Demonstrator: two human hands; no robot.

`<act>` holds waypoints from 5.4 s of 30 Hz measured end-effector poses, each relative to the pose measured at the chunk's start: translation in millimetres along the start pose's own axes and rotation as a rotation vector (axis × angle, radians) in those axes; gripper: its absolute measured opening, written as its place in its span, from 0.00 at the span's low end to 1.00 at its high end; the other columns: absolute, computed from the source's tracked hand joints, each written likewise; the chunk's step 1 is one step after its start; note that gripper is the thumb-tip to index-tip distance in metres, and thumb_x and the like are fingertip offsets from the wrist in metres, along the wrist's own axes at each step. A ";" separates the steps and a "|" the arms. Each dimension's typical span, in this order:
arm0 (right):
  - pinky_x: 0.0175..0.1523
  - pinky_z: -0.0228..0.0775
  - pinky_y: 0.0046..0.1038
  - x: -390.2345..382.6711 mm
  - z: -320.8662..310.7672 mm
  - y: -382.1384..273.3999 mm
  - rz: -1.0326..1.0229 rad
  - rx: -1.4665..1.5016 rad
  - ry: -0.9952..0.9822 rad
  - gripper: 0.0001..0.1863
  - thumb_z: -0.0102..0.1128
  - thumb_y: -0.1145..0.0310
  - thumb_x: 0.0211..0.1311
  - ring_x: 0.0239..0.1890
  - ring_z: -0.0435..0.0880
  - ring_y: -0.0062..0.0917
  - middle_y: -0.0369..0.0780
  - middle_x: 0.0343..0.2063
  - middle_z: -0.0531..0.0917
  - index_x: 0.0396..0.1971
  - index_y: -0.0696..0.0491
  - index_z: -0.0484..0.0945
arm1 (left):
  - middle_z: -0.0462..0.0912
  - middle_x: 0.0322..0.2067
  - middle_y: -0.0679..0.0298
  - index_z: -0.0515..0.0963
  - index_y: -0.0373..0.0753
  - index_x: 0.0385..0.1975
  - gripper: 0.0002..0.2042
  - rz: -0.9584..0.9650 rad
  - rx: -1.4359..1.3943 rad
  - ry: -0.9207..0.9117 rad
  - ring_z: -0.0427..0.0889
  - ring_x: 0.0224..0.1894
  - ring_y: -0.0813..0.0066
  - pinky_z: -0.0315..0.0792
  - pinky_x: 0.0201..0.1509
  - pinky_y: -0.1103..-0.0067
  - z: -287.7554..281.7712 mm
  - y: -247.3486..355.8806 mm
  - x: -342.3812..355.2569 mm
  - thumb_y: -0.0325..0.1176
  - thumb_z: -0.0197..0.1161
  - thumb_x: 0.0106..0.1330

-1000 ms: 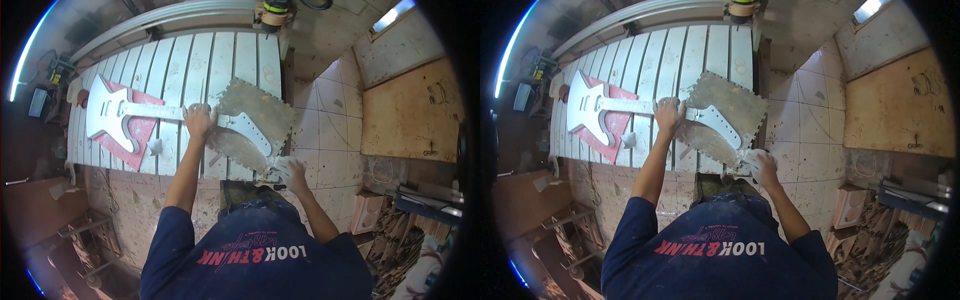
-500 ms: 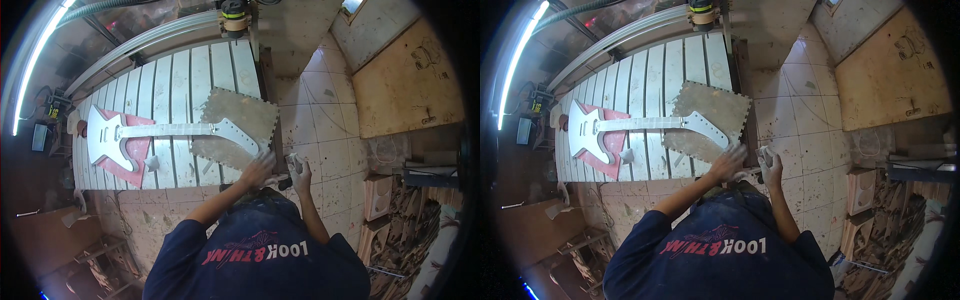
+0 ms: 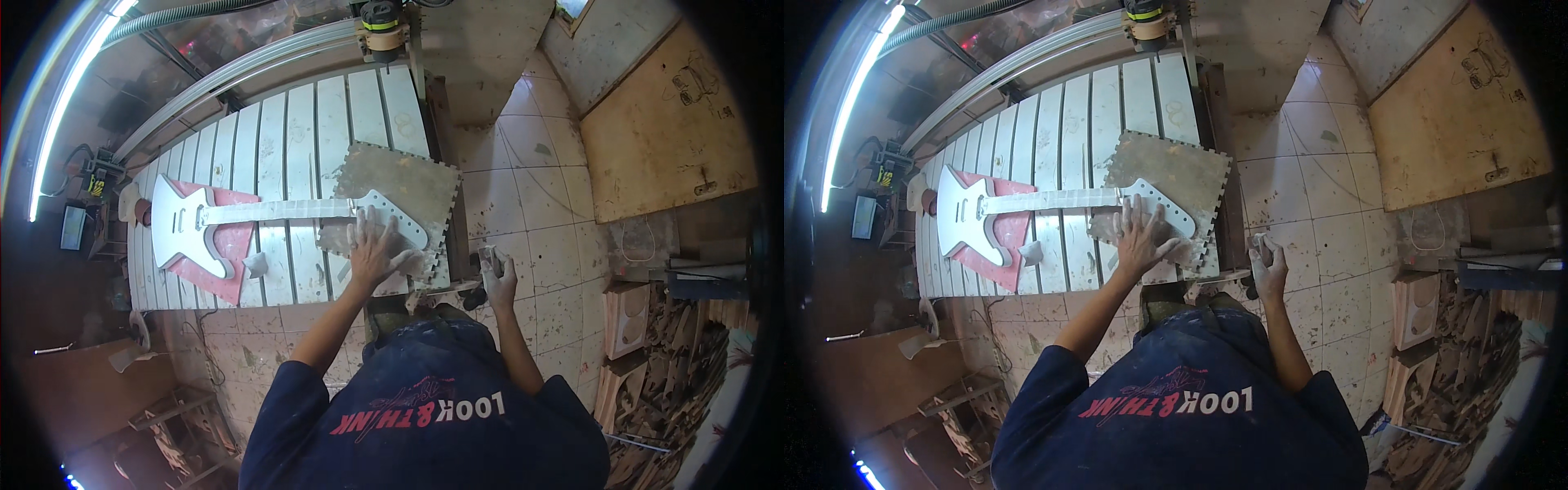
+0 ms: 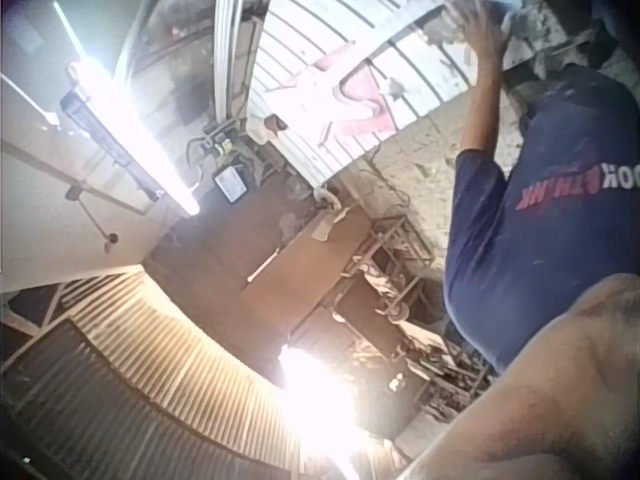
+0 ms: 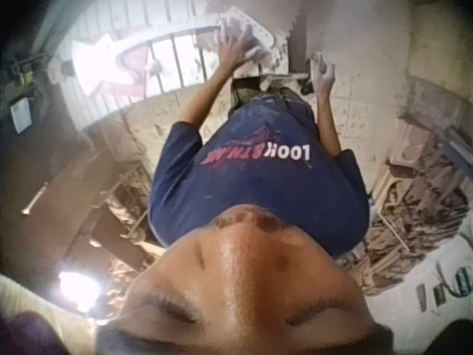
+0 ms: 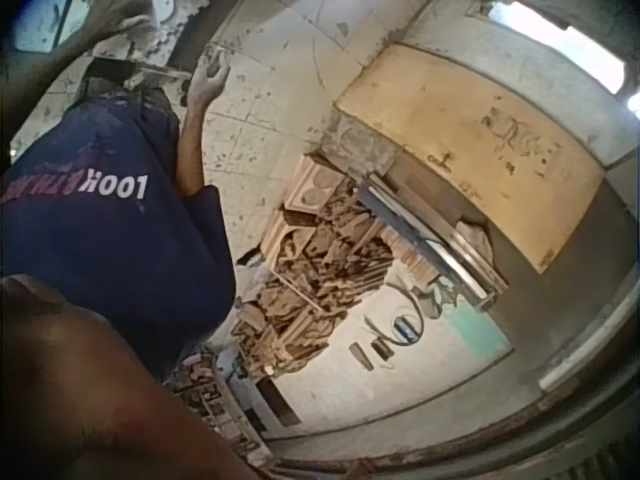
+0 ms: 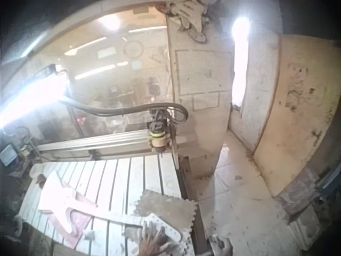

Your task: The person sands the surface and edges of a white electric guitar body using a sanding block, frequently rotating the instrument and wiping away dust with a cloth.

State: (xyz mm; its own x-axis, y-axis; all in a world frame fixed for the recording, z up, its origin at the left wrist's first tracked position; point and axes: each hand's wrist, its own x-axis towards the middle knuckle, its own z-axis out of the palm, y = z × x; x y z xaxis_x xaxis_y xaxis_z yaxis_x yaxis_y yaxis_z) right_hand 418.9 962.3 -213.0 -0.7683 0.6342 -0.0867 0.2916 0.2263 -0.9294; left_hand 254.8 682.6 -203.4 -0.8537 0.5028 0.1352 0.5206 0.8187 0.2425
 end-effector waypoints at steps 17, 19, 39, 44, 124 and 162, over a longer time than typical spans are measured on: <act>0.67 0.69 0.34 6.3 10.2 -9.2 -0.015 -0.013 -0.011 0.24 0.70 0.68 0.66 0.60 0.81 0.35 0.49 0.55 0.84 0.58 0.63 0.77 | 0.47 0.80 0.48 0.71 0.62 0.72 0.41 0.051 -0.049 0.016 0.44 0.81 0.37 0.43 0.76 0.38 1.6 11.1 -9.1 0.72 0.64 0.59; 0.67 0.69 0.34 7.3 11.6 -8.4 0.036 -0.010 -0.021 0.24 0.70 0.67 0.66 0.60 0.82 0.34 0.49 0.56 0.83 0.58 0.62 0.77 | 0.47 0.80 0.48 0.72 0.62 0.71 0.40 0.076 -0.025 0.087 0.44 0.81 0.37 0.43 0.76 0.38 0.3 10.8 -9.8 0.71 0.64 0.59; 0.67 0.70 0.34 19.0 9.9 10.0 0.023 -0.019 -0.012 0.24 0.71 0.64 0.65 0.60 0.82 0.35 0.46 0.56 0.84 0.58 0.57 0.79 | 0.42 0.81 0.47 0.71 0.65 0.72 0.41 -0.120 0.060 0.065 0.39 0.81 0.37 0.40 0.77 0.38 -13.1 -1.8 10.9 0.72 0.64 0.58; 0.67 0.69 0.34 19.1 13.8 7.9 0.016 0.030 -0.036 0.24 0.69 0.64 0.66 0.61 0.81 0.36 0.47 0.57 0.83 0.59 0.59 0.78 | 0.42 0.81 0.48 0.69 0.67 0.73 0.41 0.006 0.031 -0.040 0.39 0.81 0.37 0.40 0.77 0.38 -1.6 21.7 -7.7 0.74 0.63 0.58; 0.50 0.79 0.41 81.0 241.2 -194.9 -0.174 -0.741 -0.945 0.21 0.74 0.54 0.52 0.41 0.88 0.44 0.50 0.38 0.89 0.43 0.52 0.88 | 0.77 0.37 0.59 0.69 0.33 0.41 0.13 -0.654 -1.124 0.954 0.79 0.38 0.76 0.76 0.40 0.77 -279.6 -296.0 -93.0 0.37 0.62 0.78; 0.40 0.76 0.36 101.1 255.1 -180.3 -0.218 -0.613 -1.078 0.18 0.73 0.63 0.45 0.29 0.86 0.37 0.50 0.26 0.86 0.33 0.60 0.86 | 0.72 0.58 0.44 0.45 0.40 0.78 0.49 -1.119 -1.419 1.366 0.82 0.52 0.54 0.83 0.59 0.65 -280.3 -332.8 -44.0 0.14 0.67 0.58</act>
State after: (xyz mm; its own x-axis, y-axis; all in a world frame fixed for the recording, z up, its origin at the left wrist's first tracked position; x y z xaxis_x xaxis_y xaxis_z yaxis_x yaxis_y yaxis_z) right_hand 143.3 797.0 -145.7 -0.8233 -0.3190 -0.4695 0.0941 0.7390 -0.6671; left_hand 115.9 310.3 -20.7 -0.5226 -0.8037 -0.2846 0.1707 -0.4257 0.8886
